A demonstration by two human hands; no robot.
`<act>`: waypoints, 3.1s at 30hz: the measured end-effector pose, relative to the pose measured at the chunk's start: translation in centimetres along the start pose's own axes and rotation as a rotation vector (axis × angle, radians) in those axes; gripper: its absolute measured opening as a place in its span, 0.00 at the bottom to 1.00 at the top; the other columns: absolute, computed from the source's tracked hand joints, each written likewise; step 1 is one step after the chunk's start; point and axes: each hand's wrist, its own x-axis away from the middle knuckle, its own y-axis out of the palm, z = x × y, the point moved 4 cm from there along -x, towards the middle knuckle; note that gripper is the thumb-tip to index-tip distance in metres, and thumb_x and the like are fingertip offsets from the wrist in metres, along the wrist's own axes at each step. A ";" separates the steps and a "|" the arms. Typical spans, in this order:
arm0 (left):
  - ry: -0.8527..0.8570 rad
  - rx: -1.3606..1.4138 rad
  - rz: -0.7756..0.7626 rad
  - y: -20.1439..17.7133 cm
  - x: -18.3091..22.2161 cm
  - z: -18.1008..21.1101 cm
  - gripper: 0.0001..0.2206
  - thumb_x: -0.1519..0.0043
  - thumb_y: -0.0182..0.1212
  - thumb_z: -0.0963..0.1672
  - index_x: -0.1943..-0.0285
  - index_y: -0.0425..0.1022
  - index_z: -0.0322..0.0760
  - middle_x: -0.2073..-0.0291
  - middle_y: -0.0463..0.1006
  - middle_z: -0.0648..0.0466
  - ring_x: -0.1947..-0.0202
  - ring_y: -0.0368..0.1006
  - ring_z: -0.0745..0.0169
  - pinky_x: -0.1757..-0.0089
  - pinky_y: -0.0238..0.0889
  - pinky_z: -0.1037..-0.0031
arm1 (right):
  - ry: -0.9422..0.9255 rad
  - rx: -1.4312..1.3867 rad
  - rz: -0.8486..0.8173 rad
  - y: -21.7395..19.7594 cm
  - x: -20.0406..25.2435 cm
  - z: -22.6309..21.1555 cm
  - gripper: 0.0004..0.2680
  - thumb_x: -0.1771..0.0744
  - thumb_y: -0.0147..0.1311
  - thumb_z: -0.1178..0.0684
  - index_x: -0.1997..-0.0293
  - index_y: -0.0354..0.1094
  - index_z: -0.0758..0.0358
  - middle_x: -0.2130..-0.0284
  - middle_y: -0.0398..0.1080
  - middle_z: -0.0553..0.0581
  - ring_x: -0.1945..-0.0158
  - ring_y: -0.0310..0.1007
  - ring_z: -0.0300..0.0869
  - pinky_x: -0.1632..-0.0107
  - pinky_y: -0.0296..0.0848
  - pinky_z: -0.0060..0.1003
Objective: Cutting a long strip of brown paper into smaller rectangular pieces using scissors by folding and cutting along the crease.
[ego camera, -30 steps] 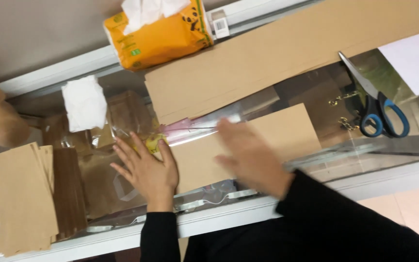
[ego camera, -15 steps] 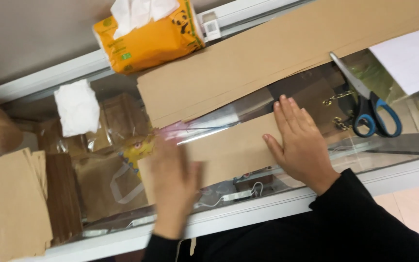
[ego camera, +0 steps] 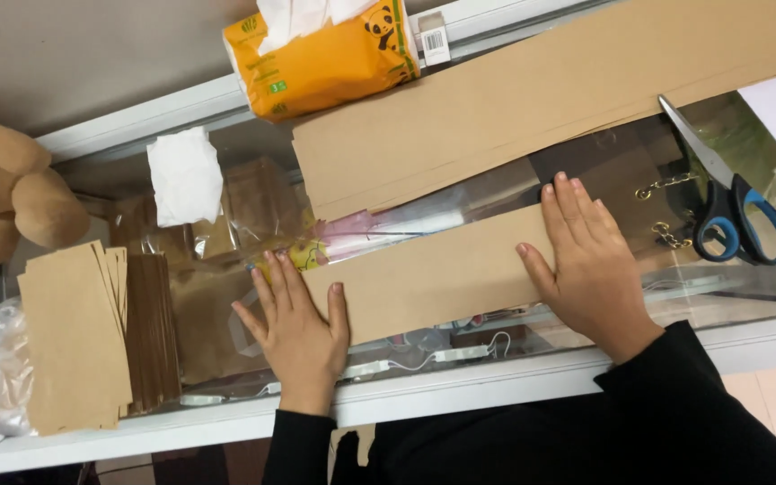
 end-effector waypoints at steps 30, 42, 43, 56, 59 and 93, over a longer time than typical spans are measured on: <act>-0.085 -0.027 -0.056 0.9 1.6 -0.1 0.39 0.27 0.31 0.61 0.15 0.45 0.33 0.17 0.42 0.42 0.17 0.30 0.44 0.29 0.07 0.45 | 0.076 0.029 -0.041 1.8 1.7 -0.6 0.25 0.28 0.46 0.40 0.23 0.60 0.66 0.24 0.59 0.64 0.22 0.56 0.54 0.24 0.54 0.52; 0.129 0.158 0.203 1.5 2.3 2.2 0.31 0.33 0.58 0.50 0.22 0.63 0.30 0.26 0.65 0.36 0.24 0.57 0.38 0.30 0.42 0.51 | -0.070 -0.004 0.129 1.1 0.5 -3.0 0.21 0.29 0.50 0.44 0.27 0.66 0.61 0.31 0.68 0.62 0.28 0.67 0.53 0.28 0.60 0.51; 0.049 0.116 0.120 1.1 2.0 0.4 0.33 0.30 0.46 0.53 0.19 0.52 0.31 0.22 0.54 0.41 0.21 0.47 0.45 0.28 0.33 0.53 | 0.016 -0.021 -0.004 1.0 0.6 -1.7 0.23 0.28 0.44 0.43 0.25 0.59 0.65 0.27 0.61 0.64 0.24 0.59 0.54 0.26 0.56 0.52; 0.336 0.142 0.318 4.4 2.5 4.3 0.29 0.32 0.49 0.45 0.20 0.57 0.30 0.22 0.61 0.42 0.22 0.56 0.46 0.27 0.44 0.51 | 0.096 -0.219 -0.111 1.5 0.4 -4.5 0.22 0.27 0.38 0.48 0.21 0.50 0.64 0.24 0.55 0.62 0.21 0.51 0.48 0.21 0.44 0.47; 0.019 0.034 0.095 1.4 1.6 -1.8 0.32 0.31 0.40 0.50 0.18 0.52 0.29 0.20 0.52 0.40 0.20 0.45 0.44 0.28 0.34 0.49 | 0.134 -0.066 -0.139 0.9 1.1 0.7 0.22 0.28 0.35 0.49 0.22 0.52 0.64 0.23 0.54 0.59 0.20 0.49 0.49 0.23 0.48 0.48; 0.077 -0.072 0.067 2.9 2.8 1.0 0.34 0.34 0.42 0.50 0.17 0.53 0.29 0.19 0.51 0.37 0.18 0.41 0.40 0.27 0.27 0.47 | 0.239 0.070 -0.315 1.8 1.7 -0.4 0.24 0.27 0.31 0.46 0.19 0.48 0.64 0.20 0.47 0.63 0.19 0.45 0.55 0.22 0.44 0.52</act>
